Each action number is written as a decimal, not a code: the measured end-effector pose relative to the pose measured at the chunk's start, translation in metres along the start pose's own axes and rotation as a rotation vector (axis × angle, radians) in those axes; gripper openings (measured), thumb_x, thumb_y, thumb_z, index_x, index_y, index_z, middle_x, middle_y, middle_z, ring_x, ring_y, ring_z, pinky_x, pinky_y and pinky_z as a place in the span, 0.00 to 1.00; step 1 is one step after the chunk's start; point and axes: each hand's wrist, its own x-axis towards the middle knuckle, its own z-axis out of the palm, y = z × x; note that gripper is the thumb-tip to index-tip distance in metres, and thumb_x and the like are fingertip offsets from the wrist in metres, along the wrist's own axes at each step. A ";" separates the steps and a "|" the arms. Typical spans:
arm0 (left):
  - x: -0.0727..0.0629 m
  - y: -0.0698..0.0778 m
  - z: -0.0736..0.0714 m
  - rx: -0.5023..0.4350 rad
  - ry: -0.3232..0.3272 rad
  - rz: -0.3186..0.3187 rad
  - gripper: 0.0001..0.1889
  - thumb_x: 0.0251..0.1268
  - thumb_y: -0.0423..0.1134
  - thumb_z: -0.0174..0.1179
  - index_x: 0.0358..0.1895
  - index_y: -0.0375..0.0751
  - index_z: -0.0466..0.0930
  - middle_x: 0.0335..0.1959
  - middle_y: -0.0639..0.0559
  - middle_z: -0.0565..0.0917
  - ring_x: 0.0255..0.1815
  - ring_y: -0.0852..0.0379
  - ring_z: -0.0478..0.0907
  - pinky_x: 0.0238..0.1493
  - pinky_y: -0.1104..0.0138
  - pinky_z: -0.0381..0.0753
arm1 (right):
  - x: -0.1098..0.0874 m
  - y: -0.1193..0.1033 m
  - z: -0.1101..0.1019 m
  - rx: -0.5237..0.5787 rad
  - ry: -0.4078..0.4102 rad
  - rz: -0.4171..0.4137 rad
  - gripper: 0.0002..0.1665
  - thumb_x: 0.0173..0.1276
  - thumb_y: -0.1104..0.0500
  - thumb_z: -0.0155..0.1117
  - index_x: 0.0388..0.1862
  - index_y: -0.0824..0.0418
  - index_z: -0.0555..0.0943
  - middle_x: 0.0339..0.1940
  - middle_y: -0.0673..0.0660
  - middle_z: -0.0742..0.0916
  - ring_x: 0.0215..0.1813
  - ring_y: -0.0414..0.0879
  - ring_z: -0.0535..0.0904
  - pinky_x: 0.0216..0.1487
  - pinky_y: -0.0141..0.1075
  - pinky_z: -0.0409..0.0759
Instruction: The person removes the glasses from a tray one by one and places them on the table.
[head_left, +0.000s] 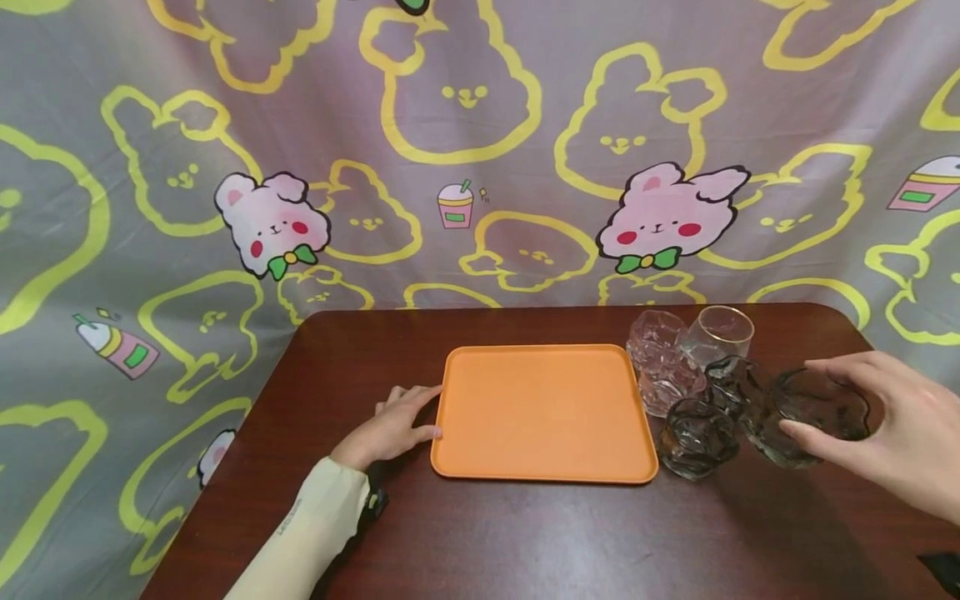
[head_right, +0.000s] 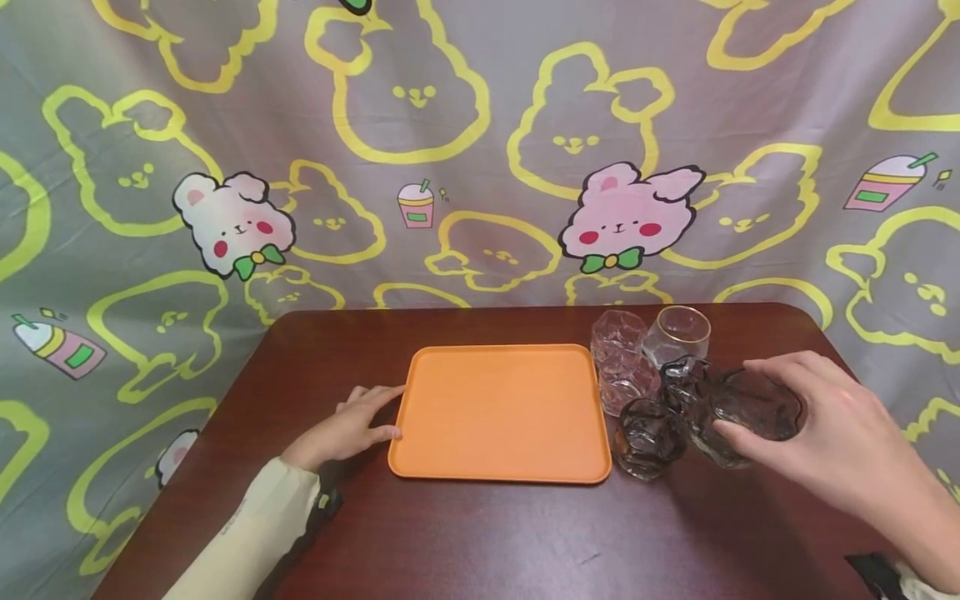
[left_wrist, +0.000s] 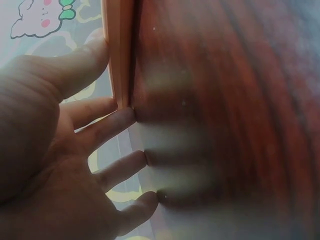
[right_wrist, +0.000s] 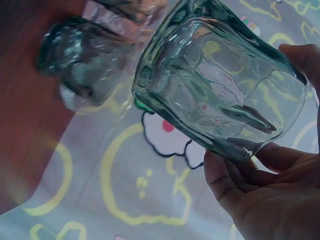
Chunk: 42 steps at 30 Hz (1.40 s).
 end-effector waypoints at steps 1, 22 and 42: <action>0.000 0.000 0.000 0.003 0.002 0.003 0.37 0.60 0.50 0.64 0.72 0.50 0.60 0.66 0.50 0.67 0.60 0.48 0.60 0.54 0.46 0.58 | -0.004 0.003 0.001 0.010 0.004 0.001 0.43 0.23 0.51 0.85 0.44 0.65 0.82 0.37 0.55 0.80 0.41 0.19 0.60 0.32 0.28 0.61; 0.000 0.000 0.000 0.019 0.004 0.014 0.37 0.59 0.50 0.64 0.72 0.49 0.61 0.66 0.51 0.67 0.59 0.49 0.60 0.54 0.47 0.59 | -0.051 0.049 0.040 -0.044 -0.253 0.071 0.43 0.28 0.43 0.85 0.45 0.60 0.79 0.40 0.53 0.77 0.33 0.38 0.69 0.26 0.35 0.66; 0.000 0.001 0.000 0.010 -0.001 0.006 0.37 0.60 0.50 0.64 0.72 0.50 0.60 0.67 0.50 0.67 0.60 0.48 0.60 0.55 0.46 0.58 | -0.057 0.064 0.035 0.061 -0.402 0.101 0.59 0.35 0.49 0.84 0.64 0.69 0.66 0.50 0.67 0.76 0.47 0.53 0.74 0.39 0.35 0.70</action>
